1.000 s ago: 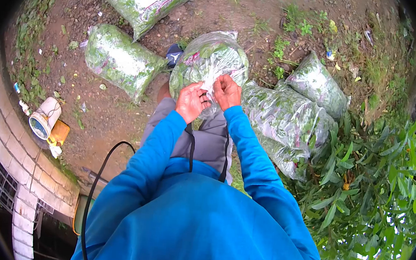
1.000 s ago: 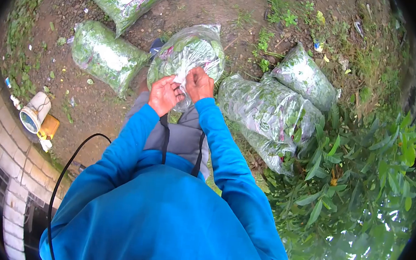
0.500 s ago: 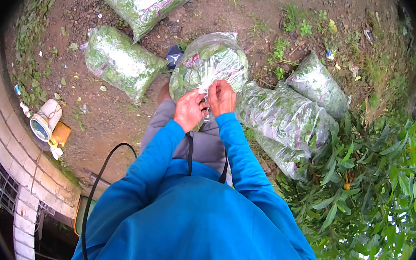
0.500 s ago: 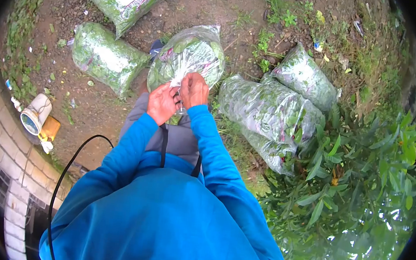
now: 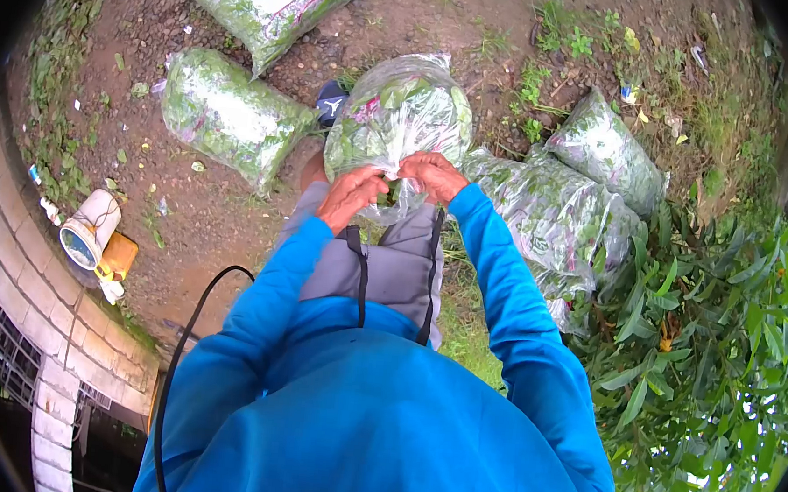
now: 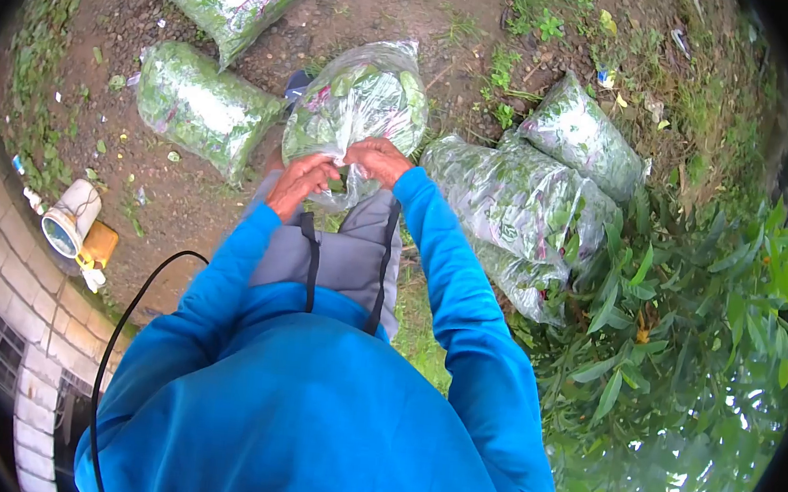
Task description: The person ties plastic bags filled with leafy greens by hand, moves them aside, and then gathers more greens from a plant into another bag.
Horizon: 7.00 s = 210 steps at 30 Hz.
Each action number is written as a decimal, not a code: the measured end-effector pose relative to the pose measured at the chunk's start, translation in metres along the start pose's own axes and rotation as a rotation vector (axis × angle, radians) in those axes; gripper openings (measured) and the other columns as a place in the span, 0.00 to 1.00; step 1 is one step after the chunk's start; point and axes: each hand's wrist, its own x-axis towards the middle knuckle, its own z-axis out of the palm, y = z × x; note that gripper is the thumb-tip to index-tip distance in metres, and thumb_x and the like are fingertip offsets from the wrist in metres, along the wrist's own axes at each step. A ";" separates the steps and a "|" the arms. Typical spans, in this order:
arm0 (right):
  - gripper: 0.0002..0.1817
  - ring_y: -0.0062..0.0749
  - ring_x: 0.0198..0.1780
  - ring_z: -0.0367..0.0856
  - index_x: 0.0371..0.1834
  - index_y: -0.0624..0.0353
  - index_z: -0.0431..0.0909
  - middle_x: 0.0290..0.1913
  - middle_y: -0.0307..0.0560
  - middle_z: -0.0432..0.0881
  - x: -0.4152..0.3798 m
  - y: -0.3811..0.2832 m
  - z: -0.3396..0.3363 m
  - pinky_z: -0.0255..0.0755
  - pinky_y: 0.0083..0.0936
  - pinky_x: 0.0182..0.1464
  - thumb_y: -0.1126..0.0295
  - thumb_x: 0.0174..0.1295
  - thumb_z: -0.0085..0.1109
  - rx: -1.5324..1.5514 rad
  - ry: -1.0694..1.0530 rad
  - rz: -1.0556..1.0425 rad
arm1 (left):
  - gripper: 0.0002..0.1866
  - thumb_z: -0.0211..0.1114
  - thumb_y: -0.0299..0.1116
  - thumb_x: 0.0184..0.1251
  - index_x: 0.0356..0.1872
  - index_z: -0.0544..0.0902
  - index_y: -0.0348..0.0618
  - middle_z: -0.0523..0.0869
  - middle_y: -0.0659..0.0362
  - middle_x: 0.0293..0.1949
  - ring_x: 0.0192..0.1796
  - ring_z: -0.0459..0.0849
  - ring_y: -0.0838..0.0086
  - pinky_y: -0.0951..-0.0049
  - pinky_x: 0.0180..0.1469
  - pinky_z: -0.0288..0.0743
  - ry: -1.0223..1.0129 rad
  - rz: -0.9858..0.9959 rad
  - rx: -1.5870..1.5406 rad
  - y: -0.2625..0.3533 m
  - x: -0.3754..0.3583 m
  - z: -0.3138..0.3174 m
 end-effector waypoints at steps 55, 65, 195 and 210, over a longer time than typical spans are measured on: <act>0.10 0.30 0.34 0.78 0.32 0.65 0.81 0.33 0.46 0.77 -0.022 -0.012 0.016 0.71 0.26 0.37 0.68 0.56 0.60 -0.439 0.223 -0.316 | 0.09 0.52 0.43 0.65 0.31 0.72 0.51 0.75 0.62 0.23 0.19 0.67 0.79 0.75 0.22 0.61 0.504 -0.110 -1.174 0.023 0.004 0.080; 0.10 0.29 0.42 0.77 0.42 0.68 0.80 0.39 0.47 0.76 -0.033 -0.007 0.020 0.71 0.23 0.43 0.76 0.60 0.55 -0.549 0.234 -0.464 | 0.10 0.49 0.38 0.66 0.27 0.72 0.46 0.75 0.62 0.22 0.16 0.66 0.78 0.77 0.21 0.59 0.401 -0.174 -1.654 0.016 0.015 0.071; 0.12 0.52 0.23 0.71 0.21 0.64 0.72 0.20 0.56 0.70 -0.007 -0.017 -0.059 0.63 0.40 0.27 0.68 0.59 0.53 -0.648 0.133 -0.561 | 0.09 0.46 0.35 0.57 0.26 0.70 0.40 0.72 0.45 0.21 0.27 0.73 0.49 0.57 0.32 0.65 -0.043 0.276 0.736 0.031 0.030 -0.013; 0.14 0.60 0.34 0.79 0.37 0.69 0.70 0.28 0.66 0.76 -0.050 -0.027 -0.004 0.73 0.46 0.37 0.69 0.52 0.53 -1.068 0.269 -0.443 | 0.10 0.49 0.36 0.49 0.15 0.61 0.47 0.63 0.66 0.17 0.17 0.53 0.84 0.79 0.18 0.48 -0.085 -0.306 -0.012 0.098 0.028 0.025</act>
